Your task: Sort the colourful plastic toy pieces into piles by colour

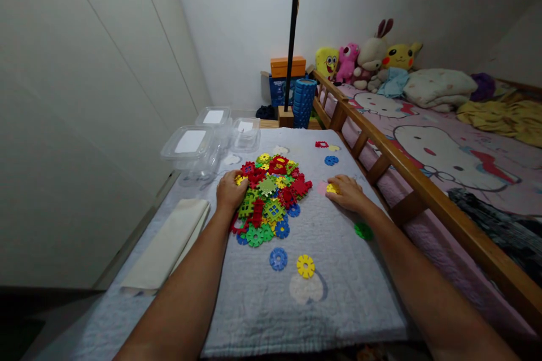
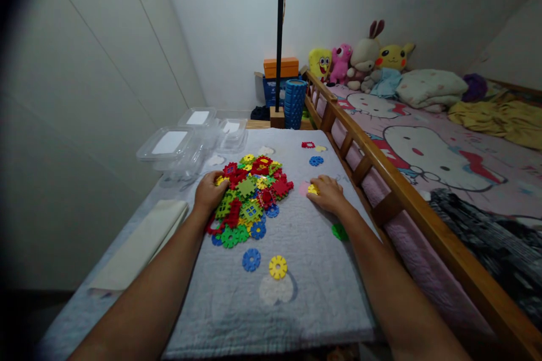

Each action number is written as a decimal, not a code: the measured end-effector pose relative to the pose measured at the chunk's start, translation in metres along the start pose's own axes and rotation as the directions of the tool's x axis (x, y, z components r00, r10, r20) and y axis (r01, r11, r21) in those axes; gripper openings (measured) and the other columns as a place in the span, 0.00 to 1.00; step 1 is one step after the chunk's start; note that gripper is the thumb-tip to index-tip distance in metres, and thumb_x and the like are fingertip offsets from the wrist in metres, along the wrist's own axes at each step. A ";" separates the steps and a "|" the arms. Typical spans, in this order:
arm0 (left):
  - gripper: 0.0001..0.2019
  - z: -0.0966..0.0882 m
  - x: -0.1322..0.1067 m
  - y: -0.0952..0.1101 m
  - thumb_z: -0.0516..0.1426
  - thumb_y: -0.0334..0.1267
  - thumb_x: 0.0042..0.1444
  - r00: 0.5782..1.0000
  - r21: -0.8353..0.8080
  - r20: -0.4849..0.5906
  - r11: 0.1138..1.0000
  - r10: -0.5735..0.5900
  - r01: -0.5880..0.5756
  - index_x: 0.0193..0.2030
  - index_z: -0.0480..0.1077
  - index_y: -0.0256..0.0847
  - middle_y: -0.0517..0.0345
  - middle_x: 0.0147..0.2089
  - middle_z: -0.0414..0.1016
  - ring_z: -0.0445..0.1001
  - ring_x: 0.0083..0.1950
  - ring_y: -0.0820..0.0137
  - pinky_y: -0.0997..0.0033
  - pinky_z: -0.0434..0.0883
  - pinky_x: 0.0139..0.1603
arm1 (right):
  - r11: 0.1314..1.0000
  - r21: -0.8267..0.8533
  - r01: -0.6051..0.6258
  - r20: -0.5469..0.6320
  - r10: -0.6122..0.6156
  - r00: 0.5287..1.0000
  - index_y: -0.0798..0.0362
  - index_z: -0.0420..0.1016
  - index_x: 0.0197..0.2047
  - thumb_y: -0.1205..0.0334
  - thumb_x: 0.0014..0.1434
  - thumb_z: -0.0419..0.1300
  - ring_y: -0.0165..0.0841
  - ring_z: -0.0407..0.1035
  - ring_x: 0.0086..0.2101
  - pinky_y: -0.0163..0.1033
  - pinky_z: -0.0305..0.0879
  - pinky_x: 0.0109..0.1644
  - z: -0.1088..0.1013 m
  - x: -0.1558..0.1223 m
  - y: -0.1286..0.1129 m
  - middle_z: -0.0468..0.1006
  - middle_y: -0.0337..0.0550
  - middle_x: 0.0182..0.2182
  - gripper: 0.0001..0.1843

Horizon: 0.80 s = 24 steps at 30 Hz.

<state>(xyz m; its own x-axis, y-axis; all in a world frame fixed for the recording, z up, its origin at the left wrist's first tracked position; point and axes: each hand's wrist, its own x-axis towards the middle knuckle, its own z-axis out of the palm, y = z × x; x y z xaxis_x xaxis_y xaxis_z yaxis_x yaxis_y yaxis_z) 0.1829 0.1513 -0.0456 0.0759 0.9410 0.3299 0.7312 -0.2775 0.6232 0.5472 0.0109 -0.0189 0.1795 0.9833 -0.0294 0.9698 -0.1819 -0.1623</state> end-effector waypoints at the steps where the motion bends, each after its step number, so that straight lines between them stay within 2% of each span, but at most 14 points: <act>1: 0.15 0.000 0.000 0.000 0.55 0.43 0.55 1.000 -0.001 -0.003 1.000 0.002 -0.002 0.46 0.75 0.41 0.49 0.48 0.79 0.75 0.52 0.57 0.57 0.70 0.58 | 1.000 0.004 0.013 -0.002 -0.013 1.000 0.46 0.72 0.62 0.48 0.62 0.58 0.50 0.62 0.58 0.53 0.59 0.59 0.001 -0.002 0.002 0.68 0.52 0.62 0.27; 4: 0.14 0.000 0.001 0.000 0.55 0.42 0.54 1.000 -0.001 -0.016 1.000 0.008 -0.008 0.44 0.75 0.41 0.49 0.48 0.79 0.75 0.53 0.56 0.56 0.68 0.60 | 1.000 -0.002 0.015 -0.009 -0.015 1.000 0.46 0.75 0.59 0.49 0.60 0.60 0.50 0.63 0.57 0.53 0.59 0.59 -0.002 -0.005 0.002 0.69 0.53 0.60 0.26; 6: 0.13 0.000 0.001 0.000 0.56 0.42 0.54 1.000 -0.005 -0.021 1.000 0.013 -0.013 0.43 0.75 0.41 0.48 0.48 0.79 0.74 0.54 0.56 0.55 0.68 0.61 | 1.000 -0.003 0.004 -0.054 -0.004 0.999 0.47 0.74 0.60 0.49 0.58 0.62 0.52 0.62 0.58 0.55 0.58 0.59 -0.007 -0.005 -0.006 0.68 0.54 0.61 0.27; 8: 0.13 0.000 0.001 0.000 0.56 0.42 0.54 1.000 -0.014 -0.021 1.000 0.016 -0.016 0.43 0.75 0.41 0.48 0.47 0.79 0.75 0.53 0.56 0.55 0.68 0.61 | 0.998 0.037 0.055 -0.107 -0.050 0.993 0.49 0.73 0.61 0.50 0.57 0.64 0.51 0.62 0.58 0.54 0.58 0.60 -0.012 -0.001 -0.024 0.68 0.55 0.61 0.29; 12: 0.13 0.000 0.001 0.000 0.56 0.42 0.53 0.999 -0.024 -0.030 1.000 0.013 -0.014 0.43 0.75 0.42 0.49 0.47 0.78 0.75 0.53 0.56 0.56 0.68 0.60 | 0.947 0.162 0.277 -0.151 -0.254 0.955 0.51 0.73 0.60 0.54 0.59 0.64 0.44 0.65 0.54 0.47 0.60 0.59 -0.013 0.008 -0.072 0.72 0.52 0.55 0.26; 16: 0.14 0.000 0.000 -0.001 0.55 0.42 0.53 1.000 -0.031 -0.020 1.000 0.004 -0.005 0.43 0.75 0.41 0.49 0.47 0.78 0.74 0.53 0.56 0.56 0.68 0.61 | 0.922 0.191 0.336 -0.180 -0.304 0.936 0.52 0.72 0.59 0.56 0.59 0.63 0.44 0.64 0.53 0.47 0.59 0.58 0.001 0.008 -0.103 0.73 0.52 0.53 0.25; 24: 0.14 0.002 0.001 -0.001 0.56 0.41 0.54 1.000 -0.020 -0.020 1.000 -0.006 0.006 0.45 0.75 0.41 0.49 0.48 0.78 0.75 0.53 0.57 0.57 0.69 0.60 | 0.882 0.289 0.373 -0.307 -0.283 0.908 0.53 0.72 0.57 0.62 0.59 0.62 0.45 0.64 0.51 0.50 0.61 0.59 0.018 0.000 -0.105 0.74 0.53 0.51 0.22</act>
<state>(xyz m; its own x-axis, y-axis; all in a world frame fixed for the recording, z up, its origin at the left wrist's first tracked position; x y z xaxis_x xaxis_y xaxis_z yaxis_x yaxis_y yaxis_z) 0.1832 0.1528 -0.0473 0.0581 0.9385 0.3402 0.7182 -0.2760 0.6388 0.4426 0.0304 -0.0194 -0.0608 0.9446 0.3225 0.8744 0.2062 -0.4391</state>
